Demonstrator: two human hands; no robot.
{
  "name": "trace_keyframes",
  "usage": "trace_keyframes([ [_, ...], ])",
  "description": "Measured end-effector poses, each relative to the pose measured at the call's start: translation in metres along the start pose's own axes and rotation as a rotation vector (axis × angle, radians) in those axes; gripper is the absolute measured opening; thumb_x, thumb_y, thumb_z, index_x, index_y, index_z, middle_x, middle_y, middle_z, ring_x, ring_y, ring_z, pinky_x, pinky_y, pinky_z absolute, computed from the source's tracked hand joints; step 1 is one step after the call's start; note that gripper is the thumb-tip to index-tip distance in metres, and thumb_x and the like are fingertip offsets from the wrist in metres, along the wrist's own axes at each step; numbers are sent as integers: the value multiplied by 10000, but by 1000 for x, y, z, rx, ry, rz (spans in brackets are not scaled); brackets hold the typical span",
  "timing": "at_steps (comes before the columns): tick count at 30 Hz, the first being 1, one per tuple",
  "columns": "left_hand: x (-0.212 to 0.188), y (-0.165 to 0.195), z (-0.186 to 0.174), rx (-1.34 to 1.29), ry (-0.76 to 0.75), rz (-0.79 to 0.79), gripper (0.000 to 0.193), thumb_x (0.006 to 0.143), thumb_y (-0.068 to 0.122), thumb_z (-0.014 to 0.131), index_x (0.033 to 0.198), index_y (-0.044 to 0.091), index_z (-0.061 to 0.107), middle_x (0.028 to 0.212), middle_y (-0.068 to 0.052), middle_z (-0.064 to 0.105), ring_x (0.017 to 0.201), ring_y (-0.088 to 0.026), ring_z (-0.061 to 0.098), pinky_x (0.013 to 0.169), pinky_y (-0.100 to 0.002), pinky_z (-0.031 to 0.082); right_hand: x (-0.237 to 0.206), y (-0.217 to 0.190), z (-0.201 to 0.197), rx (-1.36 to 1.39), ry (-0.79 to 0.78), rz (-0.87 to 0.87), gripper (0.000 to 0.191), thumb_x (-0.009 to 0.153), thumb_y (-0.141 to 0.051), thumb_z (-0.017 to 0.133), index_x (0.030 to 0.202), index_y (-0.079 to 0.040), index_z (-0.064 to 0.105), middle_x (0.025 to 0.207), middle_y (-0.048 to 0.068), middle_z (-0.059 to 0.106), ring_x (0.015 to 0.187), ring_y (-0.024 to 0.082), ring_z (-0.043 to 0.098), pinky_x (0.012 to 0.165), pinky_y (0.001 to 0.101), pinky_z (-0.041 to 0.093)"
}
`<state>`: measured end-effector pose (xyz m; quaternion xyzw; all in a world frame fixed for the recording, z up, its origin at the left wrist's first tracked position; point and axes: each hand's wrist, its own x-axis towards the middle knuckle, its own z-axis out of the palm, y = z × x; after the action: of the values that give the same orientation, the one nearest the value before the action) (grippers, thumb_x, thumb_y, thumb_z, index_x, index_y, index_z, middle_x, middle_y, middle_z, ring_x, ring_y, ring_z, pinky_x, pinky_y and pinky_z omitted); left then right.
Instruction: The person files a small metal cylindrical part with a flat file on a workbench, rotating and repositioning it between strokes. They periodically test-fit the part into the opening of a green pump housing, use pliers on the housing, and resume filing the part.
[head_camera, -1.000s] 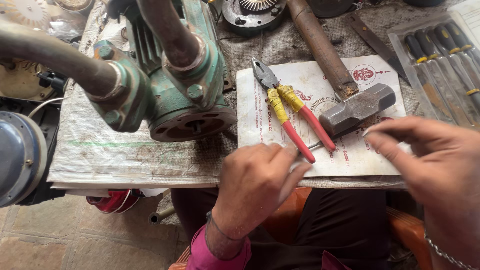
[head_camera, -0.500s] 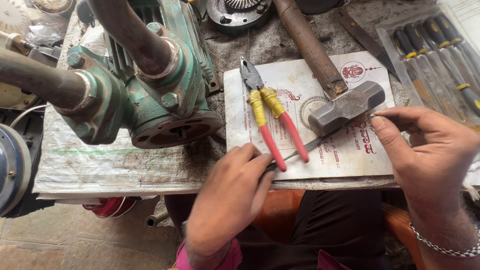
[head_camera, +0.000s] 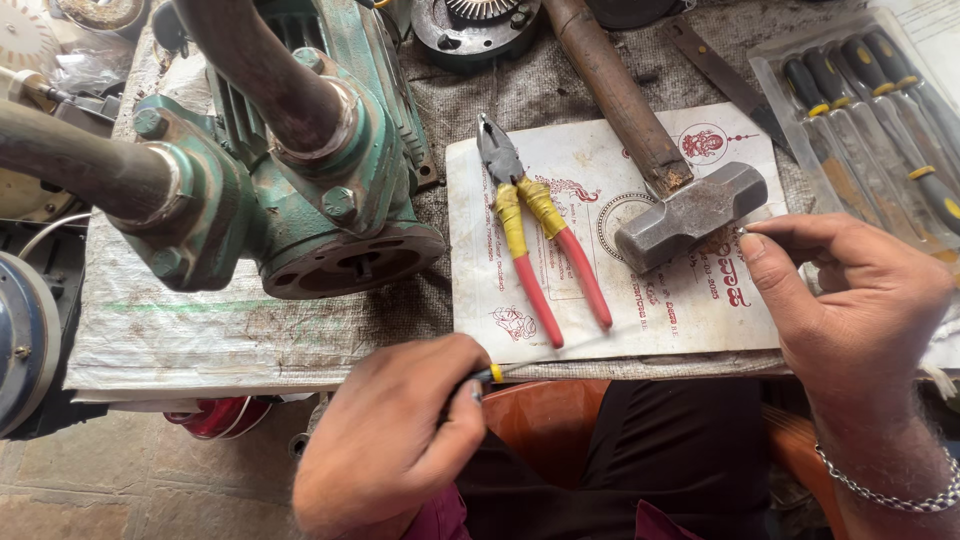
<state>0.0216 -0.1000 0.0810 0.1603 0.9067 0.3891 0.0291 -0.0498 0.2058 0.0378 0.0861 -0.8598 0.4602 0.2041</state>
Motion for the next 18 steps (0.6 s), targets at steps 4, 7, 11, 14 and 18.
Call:
trace_keyframes([
  [4,11,2,20,-11,132,-58,169,911,135,609,1033,24,647,822,-180,672,769,-379,679,688,-493,493,-1,2,0,-1,-6,-10,135,1000,-35,778,1088,50,721,980,107,724,823,111,683,748,209,536],
  [7,37,0,53,2,248,39,226,950,116,592,1141,7,642,894,-176,683,816,-365,692,748,-483,519,-1,3,0,12,-11,-31,125,1015,-41,781,1068,54,718,957,105,726,835,108,686,777,209,544],
  [11,52,3,73,59,337,170,304,958,120,618,1222,-30,630,896,-148,668,817,-341,678,755,-459,542,1,1,1,-98,-13,-51,135,986,-43,797,1056,49,728,933,123,731,809,136,689,747,238,536],
  [14,53,8,77,87,345,81,275,969,162,687,1207,27,714,772,-112,636,705,-310,650,628,-437,513,3,-4,3,-225,-29,-158,137,981,-45,811,1030,55,732,930,148,728,813,179,703,751,266,538],
  [18,57,9,82,95,366,185,196,963,124,699,1131,23,700,771,-87,615,695,-275,643,626,-410,511,7,-15,8,-286,-75,-245,120,956,-36,804,1025,39,741,926,160,732,810,223,721,725,289,536],
])
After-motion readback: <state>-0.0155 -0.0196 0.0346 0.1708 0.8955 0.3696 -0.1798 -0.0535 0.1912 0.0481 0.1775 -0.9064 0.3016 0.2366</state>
